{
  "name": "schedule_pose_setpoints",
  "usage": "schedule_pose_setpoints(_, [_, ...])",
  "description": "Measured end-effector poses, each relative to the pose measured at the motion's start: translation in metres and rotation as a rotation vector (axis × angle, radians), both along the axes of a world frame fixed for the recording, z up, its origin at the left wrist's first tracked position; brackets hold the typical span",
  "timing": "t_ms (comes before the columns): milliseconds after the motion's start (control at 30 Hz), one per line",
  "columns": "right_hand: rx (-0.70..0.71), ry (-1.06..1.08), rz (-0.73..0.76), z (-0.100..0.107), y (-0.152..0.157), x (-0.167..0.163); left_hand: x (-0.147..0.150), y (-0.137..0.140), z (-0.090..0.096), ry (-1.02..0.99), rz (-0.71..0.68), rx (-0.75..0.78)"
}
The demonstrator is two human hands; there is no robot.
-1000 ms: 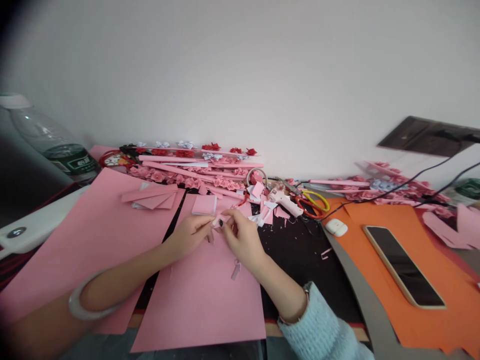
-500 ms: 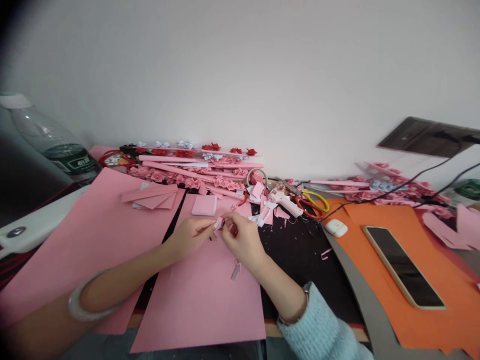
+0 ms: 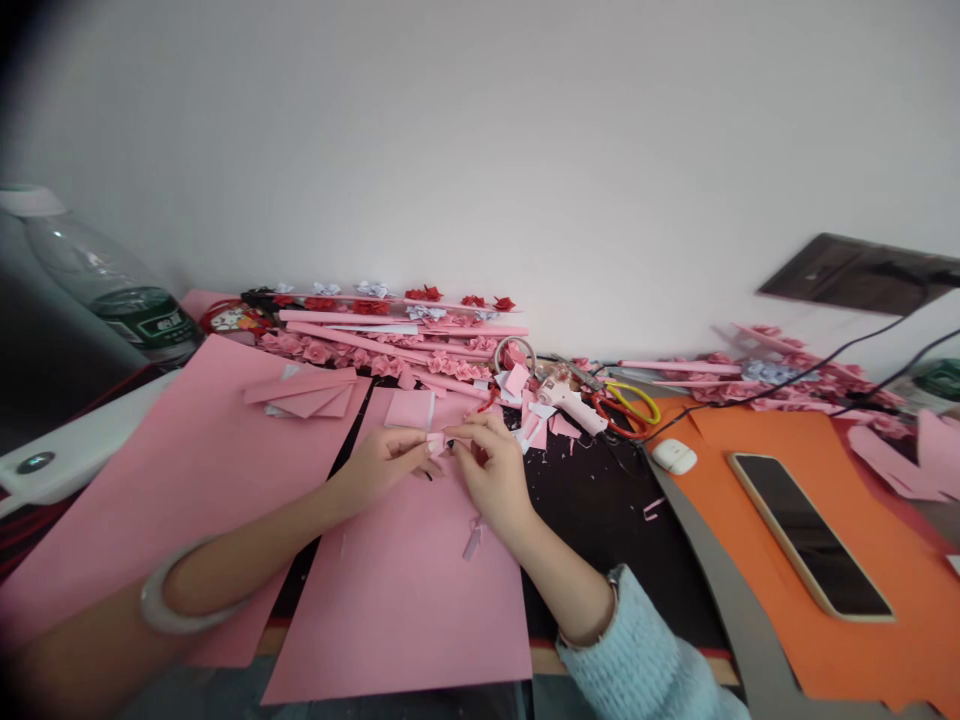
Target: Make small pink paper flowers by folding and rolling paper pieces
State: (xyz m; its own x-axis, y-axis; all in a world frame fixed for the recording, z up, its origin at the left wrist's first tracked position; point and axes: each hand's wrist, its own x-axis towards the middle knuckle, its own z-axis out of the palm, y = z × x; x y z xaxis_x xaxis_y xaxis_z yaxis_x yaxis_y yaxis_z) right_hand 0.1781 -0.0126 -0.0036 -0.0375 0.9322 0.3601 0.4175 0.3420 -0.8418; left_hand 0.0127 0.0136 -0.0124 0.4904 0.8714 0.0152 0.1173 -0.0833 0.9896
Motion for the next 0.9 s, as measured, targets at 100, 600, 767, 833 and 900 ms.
schedule_pose_setpoints(100, [0.002,0.003,-0.011,-0.001,-0.0005,-0.0008,0.0006,0.0008,-0.0009,-0.055,-0.017,-0.062])
schedule_pose_setpoints(600, [0.189,-0.151,0.086,0.0015,-0.0019,-0.0025,-0.0016,0.002,0.0065,-0.171,0.029,-0.262])
schedule_pose_setpoints(767, [0.214,-0.185,0.087,0.0,-0.0014,-0.0027,-0.0013,0.002,0.0072,-0.172,0.042,-0.273])
schedule_pose_setpoints(833, [0.22,-0.191,0.09,-0.0003,-0.0013,-0.0025,-0.0014,0.002,0.0073,-0.168,0.046,-0.271])
schedule_pose_setpoints(900, [0.225,-0.191,0.095,-0.0005,-0.0015,-0.0023,-0.0015,0.0022,0.0071,-0.167,0.039,-0.266])
